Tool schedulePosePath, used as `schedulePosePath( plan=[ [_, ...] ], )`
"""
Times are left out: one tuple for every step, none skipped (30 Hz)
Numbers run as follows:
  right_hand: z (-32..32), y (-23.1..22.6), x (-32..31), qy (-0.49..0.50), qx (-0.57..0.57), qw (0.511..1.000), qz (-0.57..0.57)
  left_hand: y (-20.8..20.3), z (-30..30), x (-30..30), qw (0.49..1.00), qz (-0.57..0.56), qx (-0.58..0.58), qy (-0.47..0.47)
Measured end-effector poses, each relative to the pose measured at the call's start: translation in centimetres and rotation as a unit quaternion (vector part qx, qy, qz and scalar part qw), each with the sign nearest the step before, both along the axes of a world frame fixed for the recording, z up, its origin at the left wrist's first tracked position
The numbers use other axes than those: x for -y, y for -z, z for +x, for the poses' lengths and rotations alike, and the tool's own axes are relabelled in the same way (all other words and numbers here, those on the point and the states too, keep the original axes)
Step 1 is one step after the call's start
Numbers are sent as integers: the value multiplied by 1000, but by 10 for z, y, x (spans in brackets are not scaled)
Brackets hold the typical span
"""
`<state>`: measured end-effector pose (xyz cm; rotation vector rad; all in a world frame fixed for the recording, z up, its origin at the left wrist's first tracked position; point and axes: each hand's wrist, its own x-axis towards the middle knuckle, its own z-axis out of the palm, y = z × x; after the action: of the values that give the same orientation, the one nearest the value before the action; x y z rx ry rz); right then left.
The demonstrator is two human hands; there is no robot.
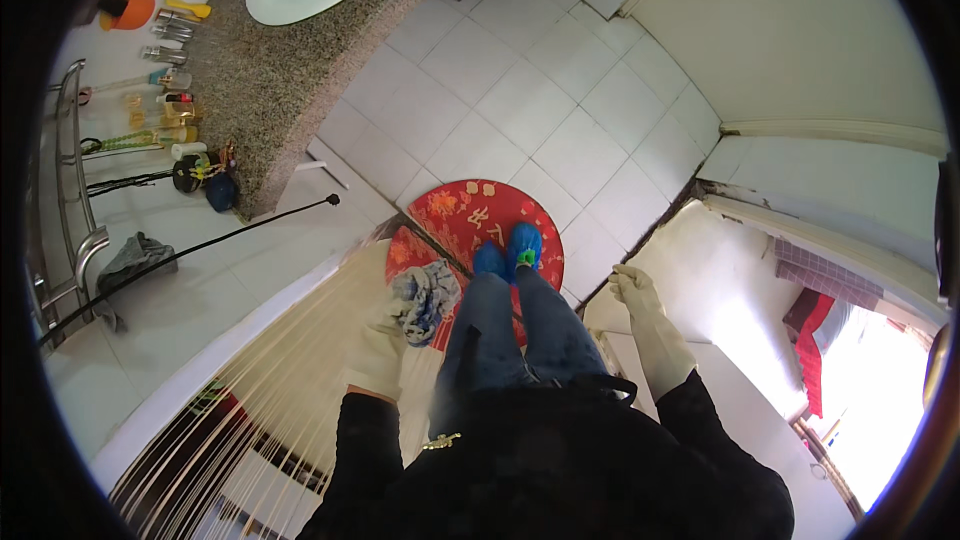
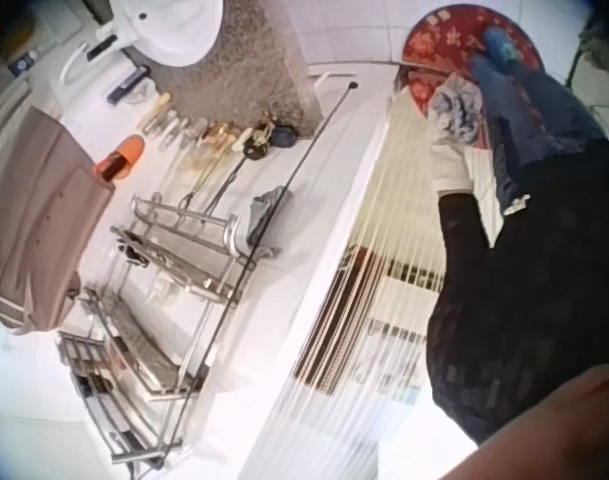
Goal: The person puts on gloves, picks up a cloth, wets and wrings it at the sink, then wipes the bathroom floor tiles while squatting. They rinse and wring the cloth again before continuing to wipe the floor.
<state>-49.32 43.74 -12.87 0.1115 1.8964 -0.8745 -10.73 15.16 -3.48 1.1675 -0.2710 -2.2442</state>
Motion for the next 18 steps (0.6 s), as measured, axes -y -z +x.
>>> schedulePosePath(
  plan=[
    [-3,17,-14,-14,2,1000,-8,0,-9,8,1000,-4,-7,1],
    [-4,29,-23,-12,6,1000,-10,4,-14,13,1000,-5,-14,0],
    [-3,36,-35,-5,6,1000,-8,15,-27,22,1000,-3,-21,7],
    [5,39,-40,-5,20,1000,-9,13,-23,25,1000,-10,-24,0],
    [9,37,-45,2,16,1000,17,17,-26,30,999,-12,-30,-3],
    [15,30,-45,8,16,999,43,19,-26,34,999,-15,-33,-5],
    [21,20,-50,14,16,998,52,21,-27,40,999,-16,-36,-6],
    [29,7,-51,23,13,998,60,24,-30,49,999,-19,-41,-8],
    [34,8,-60,18,19,997,73,23,-29,54,999,-21,-47,-14],
    [35,13,-68,17,23,996,84,23,-28,58,998,-21,-53,-17],
    [39,10,-63,-3,18,996,89,21,-25,62,998,-25,-53,-23],
    [43,2,-57,-20,11,995,93,18,-23,67,997,-29,-58,-29],
    [44,-3,-48,-37,4,995,97,17,-23,72,997,-32,-61,-32],
    [39,-7,-31,-48,1,995,90,15,-26,80,996,-36,-68,-34],
    [32,-11,-14,-59,-2,995,83,12,-32,84,996,-38,-75,-36],
    [27,-9,-1,-73,-3,994,76,5,-35,89,995,-44,-84,-41],
    [15,-4,20,-131,-35,990,21,-1,-42,96,993,-53,-93,-44],
    [0,5,48,-199,-106,974,-1,-4,-51,111,991,-64,-105,-52]
  ],
)
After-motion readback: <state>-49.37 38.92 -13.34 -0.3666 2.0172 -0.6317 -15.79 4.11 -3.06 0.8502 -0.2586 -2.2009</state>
